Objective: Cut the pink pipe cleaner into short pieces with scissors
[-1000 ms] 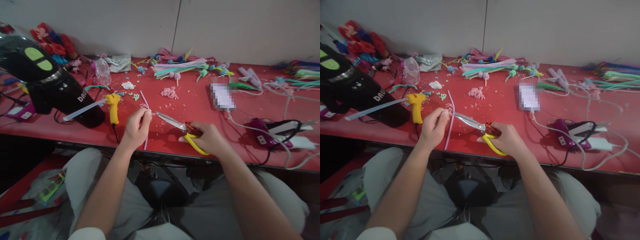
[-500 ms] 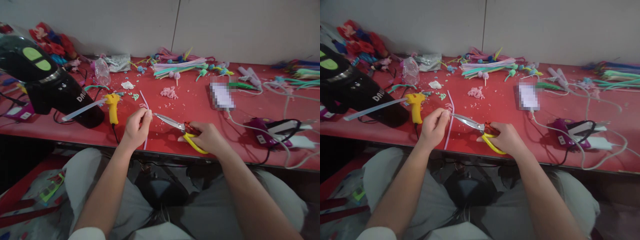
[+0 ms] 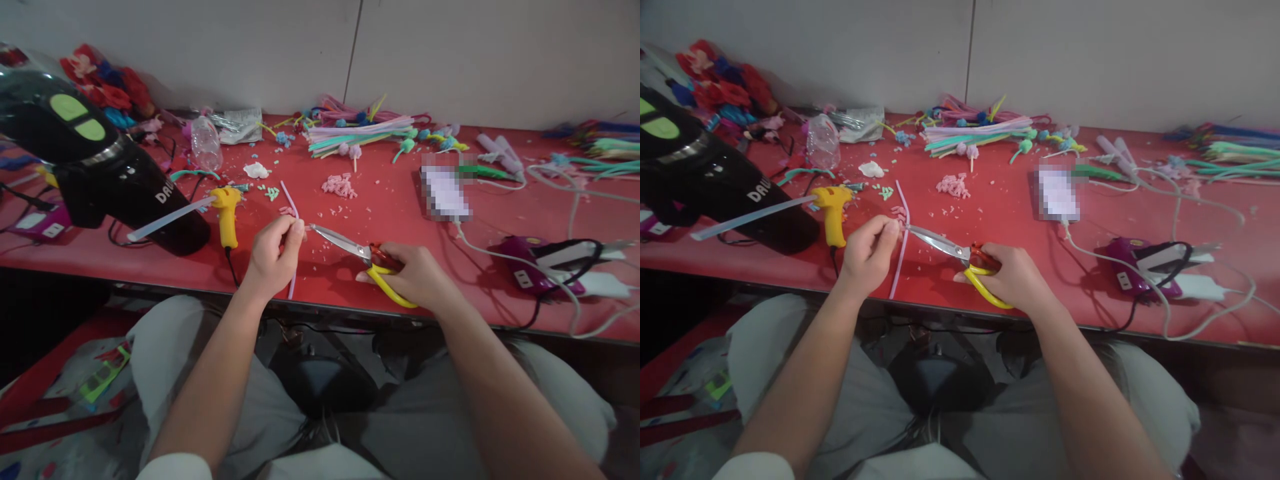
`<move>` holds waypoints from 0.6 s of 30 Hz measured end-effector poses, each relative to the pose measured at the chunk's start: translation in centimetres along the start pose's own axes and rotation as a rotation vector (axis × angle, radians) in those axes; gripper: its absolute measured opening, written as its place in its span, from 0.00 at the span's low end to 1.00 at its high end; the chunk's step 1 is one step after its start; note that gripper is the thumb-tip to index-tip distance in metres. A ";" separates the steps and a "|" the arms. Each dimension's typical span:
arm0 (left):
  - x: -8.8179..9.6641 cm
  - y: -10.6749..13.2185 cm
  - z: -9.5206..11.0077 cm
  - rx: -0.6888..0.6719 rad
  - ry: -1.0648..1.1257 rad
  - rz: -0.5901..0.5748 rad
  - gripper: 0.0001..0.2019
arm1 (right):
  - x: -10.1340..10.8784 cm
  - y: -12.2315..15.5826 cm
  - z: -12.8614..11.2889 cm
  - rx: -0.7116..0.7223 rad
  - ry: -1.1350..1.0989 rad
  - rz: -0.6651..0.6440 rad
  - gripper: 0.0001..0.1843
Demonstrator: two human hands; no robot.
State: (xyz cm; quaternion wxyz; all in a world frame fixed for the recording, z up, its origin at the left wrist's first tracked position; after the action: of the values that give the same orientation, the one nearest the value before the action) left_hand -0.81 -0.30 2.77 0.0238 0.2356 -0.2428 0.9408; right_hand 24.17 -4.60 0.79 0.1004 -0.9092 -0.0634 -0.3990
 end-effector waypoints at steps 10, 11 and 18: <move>0.3 -0.3 -0.4 0.028 -0.041 -0.013 0.14 | -0.4 -0.4 0.3 -0.016 0.081 0.056 0.31; 0.7 -0.5 -0.7 0.038 -0.089 -0.007 0.13 | -0.4 -0.5 0.3 -0.021 0.081 0.060 0.31; 4.4 -2.0 -2.8 0.259 -0.538 0.012 0.09 | -0.7 -0.3 -0.1 -0.048 0.110 0.138 0.31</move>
State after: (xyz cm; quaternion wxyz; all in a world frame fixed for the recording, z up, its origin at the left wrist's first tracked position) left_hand -5.59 2.45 3.53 -0.0771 0.4760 -0.1198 0.8678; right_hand 23.57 -4.36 0.32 0.1091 -0.8903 0.0146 -0.4418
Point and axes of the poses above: each hand's wrist, its own y-axis away from the middle knuckle, its own x-axis out of the back of the hand, z = x × y, the point moved 1 cm from there along -y, towards the middle knuckle, and after that the axes turned 9 degrees about x, right-handed, at the moved point
